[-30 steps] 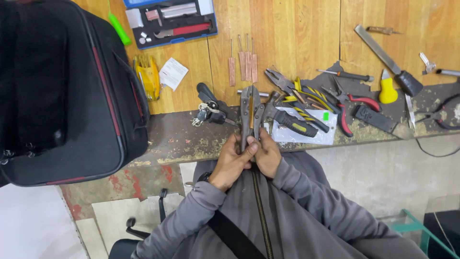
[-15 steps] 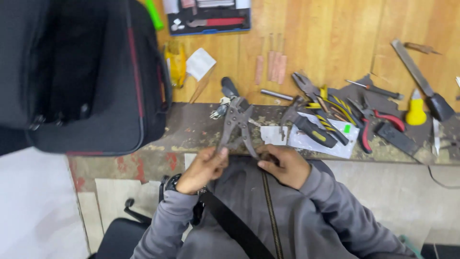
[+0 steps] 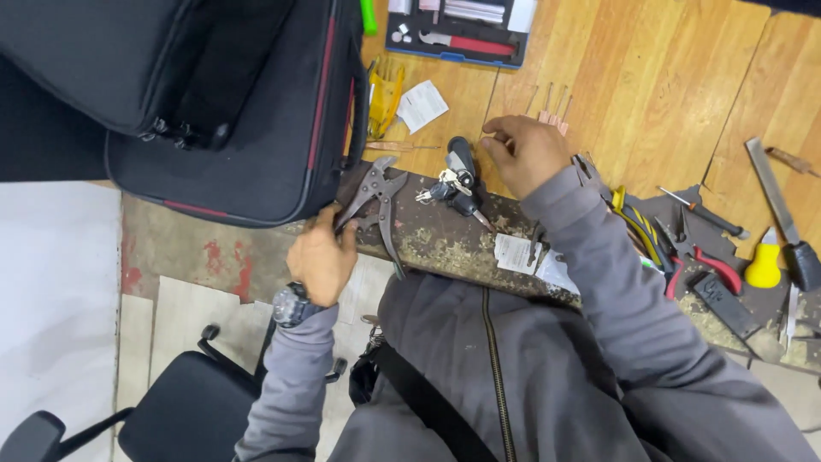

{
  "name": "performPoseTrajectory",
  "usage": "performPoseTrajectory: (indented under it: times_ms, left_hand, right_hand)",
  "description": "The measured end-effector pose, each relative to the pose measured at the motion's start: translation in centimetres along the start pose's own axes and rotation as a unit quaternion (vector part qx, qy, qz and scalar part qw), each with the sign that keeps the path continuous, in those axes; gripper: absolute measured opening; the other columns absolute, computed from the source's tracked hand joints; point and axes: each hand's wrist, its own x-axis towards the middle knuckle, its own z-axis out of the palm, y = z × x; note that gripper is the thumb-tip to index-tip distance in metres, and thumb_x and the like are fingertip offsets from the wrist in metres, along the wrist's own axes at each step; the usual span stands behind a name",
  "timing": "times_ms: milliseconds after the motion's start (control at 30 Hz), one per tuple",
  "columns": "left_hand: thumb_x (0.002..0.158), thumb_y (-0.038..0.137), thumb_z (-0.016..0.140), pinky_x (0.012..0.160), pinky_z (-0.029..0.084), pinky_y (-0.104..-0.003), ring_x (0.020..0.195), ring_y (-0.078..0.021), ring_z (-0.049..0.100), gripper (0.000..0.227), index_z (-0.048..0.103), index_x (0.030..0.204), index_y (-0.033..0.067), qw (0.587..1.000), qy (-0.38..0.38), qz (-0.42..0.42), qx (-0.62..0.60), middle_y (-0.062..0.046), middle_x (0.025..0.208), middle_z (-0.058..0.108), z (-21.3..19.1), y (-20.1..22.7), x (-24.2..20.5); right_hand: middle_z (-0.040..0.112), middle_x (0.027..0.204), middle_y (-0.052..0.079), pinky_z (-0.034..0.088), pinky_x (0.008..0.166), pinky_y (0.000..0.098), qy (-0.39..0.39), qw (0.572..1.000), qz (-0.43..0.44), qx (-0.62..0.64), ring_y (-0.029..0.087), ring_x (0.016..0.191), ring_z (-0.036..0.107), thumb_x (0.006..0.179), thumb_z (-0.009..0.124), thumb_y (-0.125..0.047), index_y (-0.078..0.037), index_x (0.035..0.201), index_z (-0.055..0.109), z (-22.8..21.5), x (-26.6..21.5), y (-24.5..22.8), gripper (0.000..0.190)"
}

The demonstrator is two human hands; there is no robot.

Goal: A person in a locksmith workshop is meticulously shaping small copper strips by bending them with pliers and hammering them flat on a metal block.

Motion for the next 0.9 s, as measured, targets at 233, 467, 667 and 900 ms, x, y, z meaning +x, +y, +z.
performPoseTrajectory:
  times_ms: [233, 467, 667, 900]
  left_hand:
    - [0.089, 0.019, 0.074, 0.082, 0.056, -0.041, 0.099, -0.031, 0.069, 0.019, 0.076, 0.108, 0.0193, 0.954, 0.222, 0.169, -0.109, 0.001, 0.115, 0.07, 1.0, 4.9, 1.0]
    - [0.083, 0.016, 0.069, 0.069, 0.044, -0.038, 0.086, -0.0245, 0.062, 0.007, 0.074, 0.085, 0.0207, 0.863, 0.375, 0.335, 0.05, -0.001, 0.09, 0.066, 6.4, 9.1, 9.1]
    - [0.094, 0.024, 0.064, 0.089, 0.037, -0.039, 0.089, -0.0206, 0.065, 0.01, 0.073, 0.091, 0.0261, 0.902, 0.256, 0.348, -0.014, 0.002, 0.09, 0.066, 5.5, 9.0, 9.6]
    - [0.09, 0.016, 0.076, 0.068, 0.056, -0.026, 0.082, -0.0147, 0.075, 0.014, 0.08, 0.104, 0.0128, 0.829, -0.034, 0.222, -0.512, -0.007, 0.09, 0.079, -4.0, 18.2, -1.2]
  right_hand:
    - [0.074, 0.091, 0.001, 0.058, 0.078, 0.0456, -0.006, 0.998, -0.04, -0.055, 0.027, 0.082, 0.074, 0.095, 0.074, -0.031, -0.019, 0.112, 0.077, 1.3, 0.2, -1.1, 0.022]
    - [0.073, 0.09, 0.004, 0.057, 0.078, 0.0464, 0.017, 0.999, -0.025, -0.011, 0.031, 0.086, 0.073, 0.094, 0.078, -0.028, -0.017, 0.111, 0.078, -1.5, -2.8, 0.5, 0.02]
    - [0.075, 0.091, 0.004, 0.058, 0.079, 0.0403, 0.055, 0.991, 0.057, 0.106, 0.026, 0.089, 0.073, 0.093, 0.078, -0.026, -0.023, 0.111, 0.08, -4.5, -6.7, 2.3, 0.018]
    - [0.074, 0.082, 0.012, 0.057, 0.065, 0.0264, 0.086, 0.902, 0.055, 0.419, 0.014, 0.071, 0.068, 0.096, 0.069, -0.007, -0.002, 0.113, 0.077, -8.0, -7.8, -4.4, 0.02]
